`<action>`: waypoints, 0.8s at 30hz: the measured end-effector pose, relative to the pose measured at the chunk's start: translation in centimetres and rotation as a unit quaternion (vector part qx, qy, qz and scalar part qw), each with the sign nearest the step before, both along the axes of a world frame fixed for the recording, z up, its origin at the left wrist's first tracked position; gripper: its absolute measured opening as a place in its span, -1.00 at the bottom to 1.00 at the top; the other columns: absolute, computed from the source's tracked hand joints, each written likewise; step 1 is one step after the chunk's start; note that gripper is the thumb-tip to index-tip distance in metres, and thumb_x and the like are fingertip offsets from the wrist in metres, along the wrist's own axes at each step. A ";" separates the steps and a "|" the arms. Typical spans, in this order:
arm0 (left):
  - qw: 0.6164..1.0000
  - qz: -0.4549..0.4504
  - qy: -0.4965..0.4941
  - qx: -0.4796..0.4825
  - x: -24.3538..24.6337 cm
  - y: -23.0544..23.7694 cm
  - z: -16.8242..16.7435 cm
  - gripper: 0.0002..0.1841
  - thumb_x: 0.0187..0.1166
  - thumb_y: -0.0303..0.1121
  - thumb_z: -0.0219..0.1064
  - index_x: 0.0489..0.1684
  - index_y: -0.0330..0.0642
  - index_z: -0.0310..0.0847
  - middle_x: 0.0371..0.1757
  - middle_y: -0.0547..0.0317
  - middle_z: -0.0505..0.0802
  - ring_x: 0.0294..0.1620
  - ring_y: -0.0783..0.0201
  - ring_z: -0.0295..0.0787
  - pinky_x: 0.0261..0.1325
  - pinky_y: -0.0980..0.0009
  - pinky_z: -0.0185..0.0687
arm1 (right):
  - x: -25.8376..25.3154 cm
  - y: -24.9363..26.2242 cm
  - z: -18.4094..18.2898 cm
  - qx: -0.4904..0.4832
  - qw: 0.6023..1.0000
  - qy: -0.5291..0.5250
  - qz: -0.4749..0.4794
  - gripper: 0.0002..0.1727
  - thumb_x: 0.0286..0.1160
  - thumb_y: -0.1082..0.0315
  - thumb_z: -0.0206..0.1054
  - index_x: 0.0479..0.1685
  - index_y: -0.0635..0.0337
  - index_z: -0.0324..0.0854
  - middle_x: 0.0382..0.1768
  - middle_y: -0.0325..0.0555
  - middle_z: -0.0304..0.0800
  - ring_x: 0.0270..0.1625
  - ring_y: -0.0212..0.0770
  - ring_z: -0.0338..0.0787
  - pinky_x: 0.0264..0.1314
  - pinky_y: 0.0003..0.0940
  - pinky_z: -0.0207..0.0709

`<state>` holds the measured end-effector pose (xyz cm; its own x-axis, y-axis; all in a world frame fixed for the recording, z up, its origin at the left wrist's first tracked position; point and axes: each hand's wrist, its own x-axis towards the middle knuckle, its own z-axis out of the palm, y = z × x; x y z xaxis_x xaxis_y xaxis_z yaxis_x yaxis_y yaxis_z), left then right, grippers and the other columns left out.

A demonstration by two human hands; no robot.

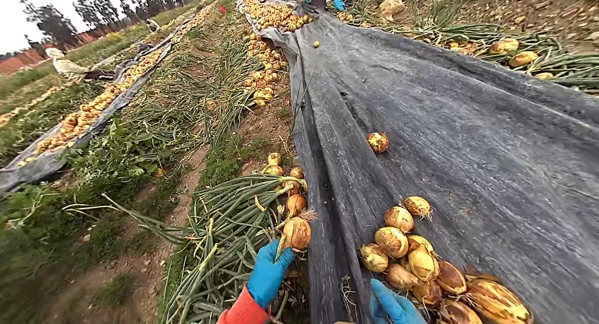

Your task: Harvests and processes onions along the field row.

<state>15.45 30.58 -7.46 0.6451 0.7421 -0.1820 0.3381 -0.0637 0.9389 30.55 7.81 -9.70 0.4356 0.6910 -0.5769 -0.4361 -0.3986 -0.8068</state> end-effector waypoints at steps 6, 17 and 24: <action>0.976 -0.169 -0.127 -0.047 -3.7 -5.0 5.4 -0.71 0.39 0.00 0.58 -0.58 0.06 0.73 -0.53 0.72 0.76 -0.47 0.83 0.61 -0.35 0.73 0.52 | -1.2 2.9 4.3 0.152 0.975 0.068 0.146 -0.29 0.36 -0.60 0.08 -0.29 -0.09 0.49 -0.66 -0.51 0.44 -0.69 -0.53 0.41 -0.66 -0.62 0.35; 0.948 -0.284 -0.056 -0.133 -3.7 -4.6 5.9 -0.69 0.46 0.04 0.53 -0.56 0.08 0.75 -0.59 0.67 0.74 -0.57 0.78 0.53 -0.46 0.69 0.43 | 0.6 2.5 4.4 0.172 0.961 -0.110 0.188 -0.31 0.37 -0.59 0.10 -0.54 -0.16 0.60 -0.68 -0.61 0.50 -0.65 -0.65 0.45 -0.59 -0.59 0.35; 0.922 -0.108 0.323 0.185 -0.9 -1.5 5.7 -0.44 0.52 0.17 0.43 -0.30 -0.30 0.80 -0.37 -0.11 0.85 -0.18 -0.10 0.83 0.01 -0.19 0.61 | 1.3 0.6 3.2 0.109 0.987 0.005 0.120 -0.45 0.77 -0.10 -0.17 -0.65 -0.14 0.41 -0.81 -0.51 0.36 -0.80 -0.52 0.33 -0.75 -0.56 0.26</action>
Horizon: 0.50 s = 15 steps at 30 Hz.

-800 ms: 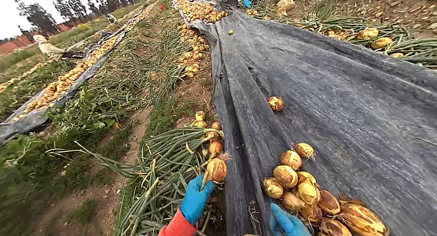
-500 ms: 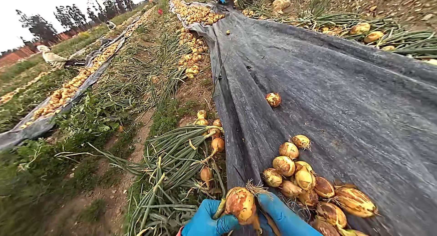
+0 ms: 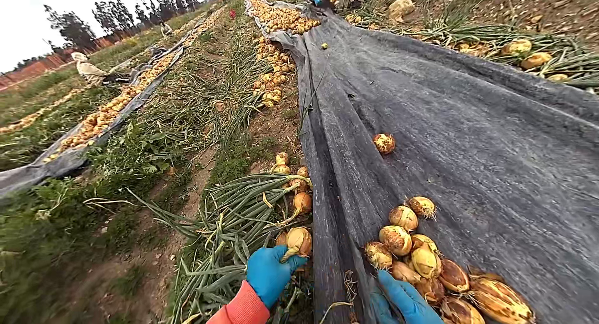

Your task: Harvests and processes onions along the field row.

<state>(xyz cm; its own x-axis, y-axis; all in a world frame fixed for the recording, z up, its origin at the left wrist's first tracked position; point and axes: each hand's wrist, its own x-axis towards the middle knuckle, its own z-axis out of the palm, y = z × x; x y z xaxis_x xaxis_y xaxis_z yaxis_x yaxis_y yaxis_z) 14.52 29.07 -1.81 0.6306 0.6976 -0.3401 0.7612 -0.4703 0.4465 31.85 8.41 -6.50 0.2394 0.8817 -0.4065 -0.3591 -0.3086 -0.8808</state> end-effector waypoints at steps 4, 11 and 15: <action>0.970 -0.179 -0.150 0.072 1.3 -6.1 -0.1 -0.69 0.56 -0.26 0.40 -0.08 -0.41 0.81 -0.25 -0.20 0.92 -0.12 -0.18 0.93 0.10 -0.17 0.73 | -0.4 0.0 -2.0 -0.142 0.980 -0.132 0.051 -0.46 0.42 -0.17 0.39 -0.15 0.22 0.67 -0.55 -0.36 0.50 -0.53 -0.39 0.47 -0.35 -0.28 0.45; 0.966 -0.242 0.074 0.059 4.3 -9.4 0.9 -0.76 0.59 -0.49 0.24 0.09 -0.41 0.71 -0.05 -0.29 0.90 0.08 -0.23 0.87 0.33 -0.17 0.57 | -2.3 -0.6 -0.8 -0.033 0.995 0.002 -0.090 -0.51 0.76 -0.07 -0.19 -0.41 -0.01 0.45 -0.74 -0.52 0.39 -0.71 -0.53 0.38 -0.62 -0.54 0.36; 0.898 -0.129 0.417 -0.051 6.0 1.6 0.7 -0.49 0.72 -0.34 0.20 0.52 -0.57 0.45 0.60 -0.55 0.53 0.68 -0.48 0.38 0.59 -0.43 0.27 | 0.2 -1.9 0.3 0.042 0.975 -0.086 -0.199 -0.55 0.69 -0.11 -0.05 -0.60 -0.19 0.42 -0.77 -0.63 0.36 -0.76 -0.60 0.35 -0.71 -0.61 0.27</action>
